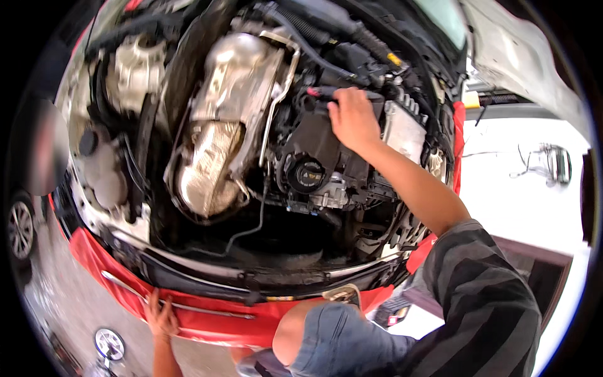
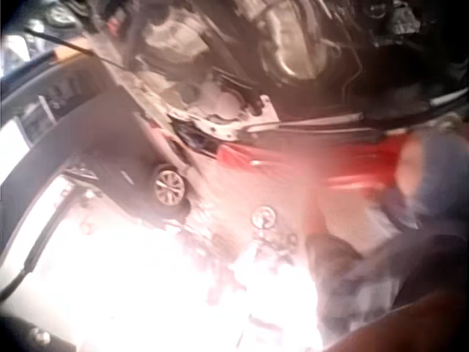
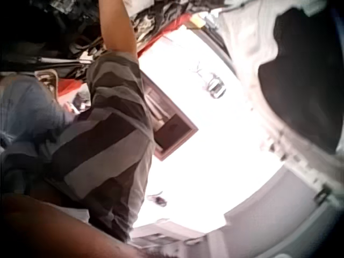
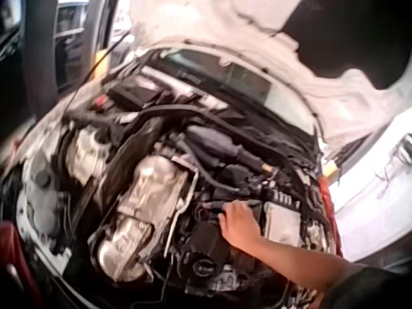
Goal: The person works on a car engine, manipulating various hoses, connectors, and parts. They use a screwdriver and an impact driver to detach and handle engine components like an air intake hose and an ECU unit.
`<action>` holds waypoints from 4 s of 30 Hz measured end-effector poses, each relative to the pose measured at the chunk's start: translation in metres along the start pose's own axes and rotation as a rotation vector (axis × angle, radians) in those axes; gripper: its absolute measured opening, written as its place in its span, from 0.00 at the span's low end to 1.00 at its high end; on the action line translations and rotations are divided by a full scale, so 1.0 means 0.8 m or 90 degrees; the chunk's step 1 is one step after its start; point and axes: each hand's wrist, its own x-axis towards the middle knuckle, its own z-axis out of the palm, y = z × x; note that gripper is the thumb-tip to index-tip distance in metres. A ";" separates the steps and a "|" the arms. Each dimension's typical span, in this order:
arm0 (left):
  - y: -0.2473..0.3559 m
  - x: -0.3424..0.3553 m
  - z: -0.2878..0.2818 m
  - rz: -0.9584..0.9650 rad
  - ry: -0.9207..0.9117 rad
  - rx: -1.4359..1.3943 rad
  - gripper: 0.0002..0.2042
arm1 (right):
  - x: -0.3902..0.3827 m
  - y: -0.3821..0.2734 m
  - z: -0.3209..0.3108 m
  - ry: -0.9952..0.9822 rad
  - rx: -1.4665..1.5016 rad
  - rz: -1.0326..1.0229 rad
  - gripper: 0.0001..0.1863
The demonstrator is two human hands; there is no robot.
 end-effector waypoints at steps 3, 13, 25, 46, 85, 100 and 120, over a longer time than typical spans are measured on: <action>0.018 0.018 -0.028 -0.003 -0.038 0.067 0.21 | 0.008 0.019 0.000 0.039 0.090 -0.046 0.12; 0.104 0.058 -0.149 -0.194 -0.154 0.214 0.25 | 0.006 0.025 0.009 0.168 0.301 -0.085 0.10; 0.040 0.207 -0.237 -0.400 0.041 0.089 0.22 | -0.001 0.048 0.012 0.176 0.220 -0.025 0.08; 0.072 0.306 0.002 -0.802 0.315 0.026 0.31 | 0.027 0.037 -0.009 -0.192 0.091 -0.012 0.07; 0.309 0.721 -0.293 0.037 0.207 -0.268 0.24 | 0.249 0.355 -0.016 -0.596 0.100 0.119 0.47; 0.445 0.989 -0.175 0.322 0.044 0.072 0.29 | 0.230 0.367 0.009 -0.545 0.238 0.087 0.47; 0.459 1.042 -0.223 0.473 -0.059 -0.008 0.18 | 0.254 0.374 -0.008 -0.567 0.206 0.114 0.43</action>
